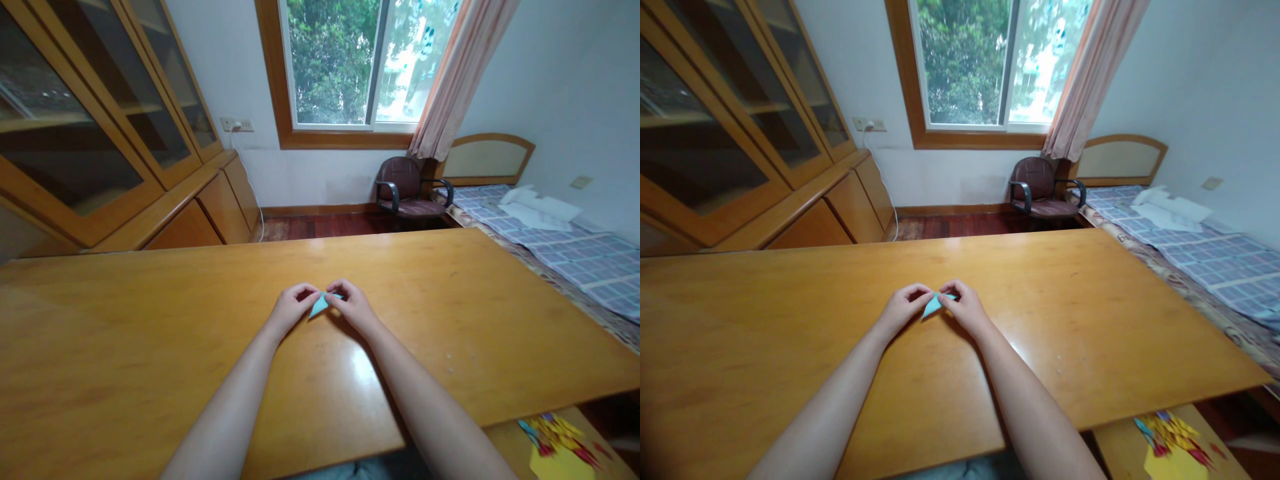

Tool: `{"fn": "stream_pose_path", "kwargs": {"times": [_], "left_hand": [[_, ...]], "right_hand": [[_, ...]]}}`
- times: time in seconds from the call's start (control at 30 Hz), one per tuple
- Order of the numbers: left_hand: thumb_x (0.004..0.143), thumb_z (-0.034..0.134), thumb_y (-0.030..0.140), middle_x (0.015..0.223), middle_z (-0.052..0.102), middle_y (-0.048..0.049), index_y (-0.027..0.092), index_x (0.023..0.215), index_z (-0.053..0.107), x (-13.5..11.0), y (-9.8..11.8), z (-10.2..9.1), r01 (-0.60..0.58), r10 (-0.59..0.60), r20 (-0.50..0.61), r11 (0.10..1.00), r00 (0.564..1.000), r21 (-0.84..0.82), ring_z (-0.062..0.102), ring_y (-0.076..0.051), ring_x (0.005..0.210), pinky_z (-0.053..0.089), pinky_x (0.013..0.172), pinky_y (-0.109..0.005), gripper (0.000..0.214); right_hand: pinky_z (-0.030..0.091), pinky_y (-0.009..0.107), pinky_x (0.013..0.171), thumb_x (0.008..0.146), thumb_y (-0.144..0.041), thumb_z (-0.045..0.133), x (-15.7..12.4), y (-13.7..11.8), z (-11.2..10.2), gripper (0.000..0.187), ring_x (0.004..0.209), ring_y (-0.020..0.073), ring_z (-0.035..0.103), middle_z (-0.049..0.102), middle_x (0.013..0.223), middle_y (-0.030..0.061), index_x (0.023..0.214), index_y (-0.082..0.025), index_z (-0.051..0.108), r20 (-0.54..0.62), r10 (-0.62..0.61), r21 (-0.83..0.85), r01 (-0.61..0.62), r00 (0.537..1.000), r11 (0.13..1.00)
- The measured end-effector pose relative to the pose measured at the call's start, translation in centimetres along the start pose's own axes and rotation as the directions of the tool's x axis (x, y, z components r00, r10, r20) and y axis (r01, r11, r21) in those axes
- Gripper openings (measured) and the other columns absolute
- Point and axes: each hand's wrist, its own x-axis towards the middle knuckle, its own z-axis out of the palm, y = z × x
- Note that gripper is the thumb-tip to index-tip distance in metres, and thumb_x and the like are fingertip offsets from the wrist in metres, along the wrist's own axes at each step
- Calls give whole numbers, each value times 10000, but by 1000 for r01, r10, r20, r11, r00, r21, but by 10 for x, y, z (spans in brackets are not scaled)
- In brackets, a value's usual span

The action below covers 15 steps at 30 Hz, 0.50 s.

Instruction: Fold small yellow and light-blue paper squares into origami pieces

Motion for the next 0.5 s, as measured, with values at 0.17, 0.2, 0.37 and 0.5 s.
{"fn": "stream_pose_path", "kwargs": {"times": [0.17,0.2,0.37,0.5], "left_hand": [[774,684,401,804,713,-40,169,812,707,0,1,1,-3,3,-11,1000,1000,27,645,-200,765,497,706,-277,236],[770,684,399,797,712,-39,168,805,708,0,1,1,-1,2,-11,999,1000,39,642,-198,756,493,698,-275,234],[793,657,399,762,696,-29,166,773,701,0,1,0,0,0,10,998,1000,62,622,-187,728,467,672,-265,239],[810,638,411,753,686,-22,168,764,696,0,0,0,-5,4,14,997,1000,75,610,-186,729,462,676,-266,254]], "right_hand": [[473,295,725,767,-323,665,1,3,-1,169,759,169,598,659,809,15,870,-193,632,-17,3,24,-3,1000,1000],[473,295,726,766,-328,665,1,3,-1,174,758,169,599,659,810,15,871,-193,632,-21,5,32,-4,1000,999],[470,299,734,760,-332,669,1,2,-1,186,761,170,602,657,815,20,871,-188,630,-25,20,39,-19,999,999],[470,297,737,761,-315,668,1,3,0,182,761,165,605,657,812,18,886,-186,634,-21,21,49,-20,1000,999]]}}
